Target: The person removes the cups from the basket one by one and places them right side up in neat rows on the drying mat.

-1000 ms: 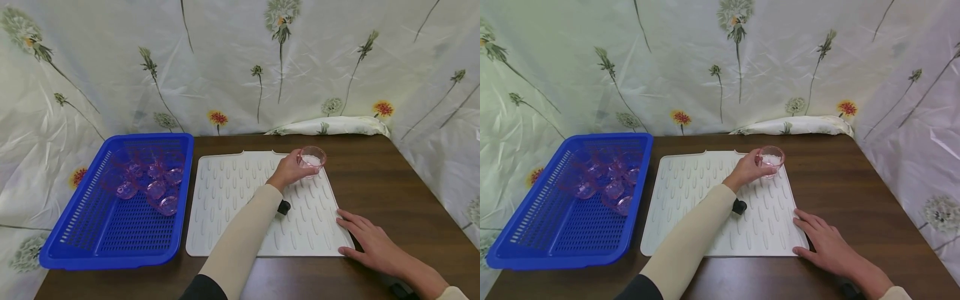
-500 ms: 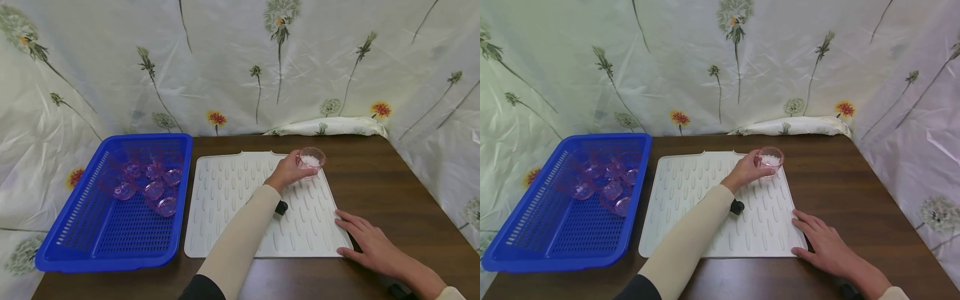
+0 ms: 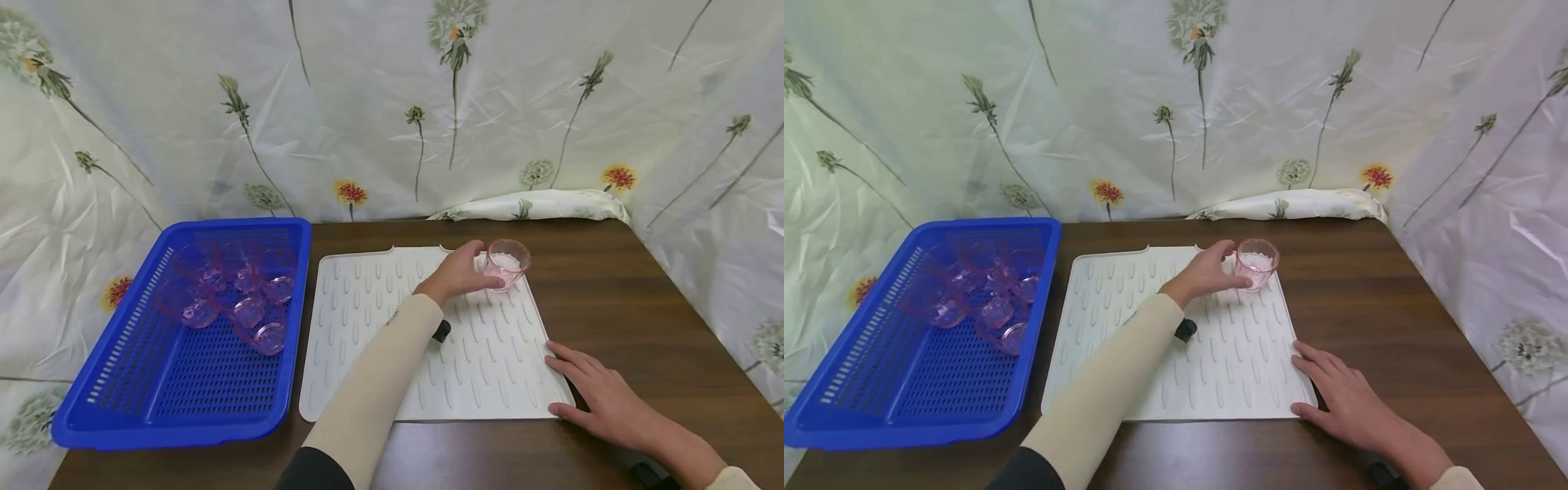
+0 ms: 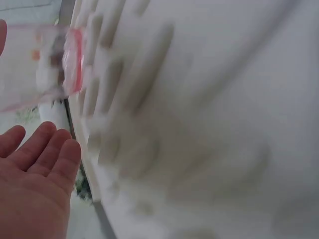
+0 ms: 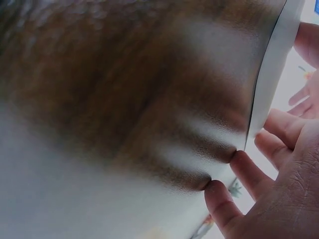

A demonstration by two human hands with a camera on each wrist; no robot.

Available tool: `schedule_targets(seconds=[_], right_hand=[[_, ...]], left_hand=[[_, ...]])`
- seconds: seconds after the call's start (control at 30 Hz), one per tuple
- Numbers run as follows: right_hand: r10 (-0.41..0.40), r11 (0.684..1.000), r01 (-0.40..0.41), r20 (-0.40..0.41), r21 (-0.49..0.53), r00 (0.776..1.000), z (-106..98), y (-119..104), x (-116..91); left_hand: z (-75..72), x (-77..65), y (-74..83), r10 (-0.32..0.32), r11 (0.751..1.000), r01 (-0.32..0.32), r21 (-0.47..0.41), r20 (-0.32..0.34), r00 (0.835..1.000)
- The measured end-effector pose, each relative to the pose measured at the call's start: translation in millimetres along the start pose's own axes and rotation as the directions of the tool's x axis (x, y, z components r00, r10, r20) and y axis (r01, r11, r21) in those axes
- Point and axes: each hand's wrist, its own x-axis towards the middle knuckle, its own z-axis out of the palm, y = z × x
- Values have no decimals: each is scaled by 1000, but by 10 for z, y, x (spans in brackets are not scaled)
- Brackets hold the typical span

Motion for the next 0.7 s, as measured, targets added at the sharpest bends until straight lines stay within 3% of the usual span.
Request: schedule_targets(seconds=[0.2, 0.43, 0.6, 0.7], right_hand=[[4, 1000, -4, -2, -8, 1000, -7, -3, 17], [-5, 1000, 5, -3, -5, 1000, -2, -2, 37], [17, 1000, -17, 23, -4, 1000, -3, -1, 43], [16, 1000, -16, 26, -4, 1000, -11, -2, 43]], left_hand=[[-324, -39, -64, -7, 999, 7, 47, 0, 1000], [-527, -89, -108, 7, 994, -5, 106, -17, 1000], [-614, -149, 6, 24, 997, -21, 73, -37, 999], [-696, -202, 159, 67, 992, -63, 107, -30, 997]])
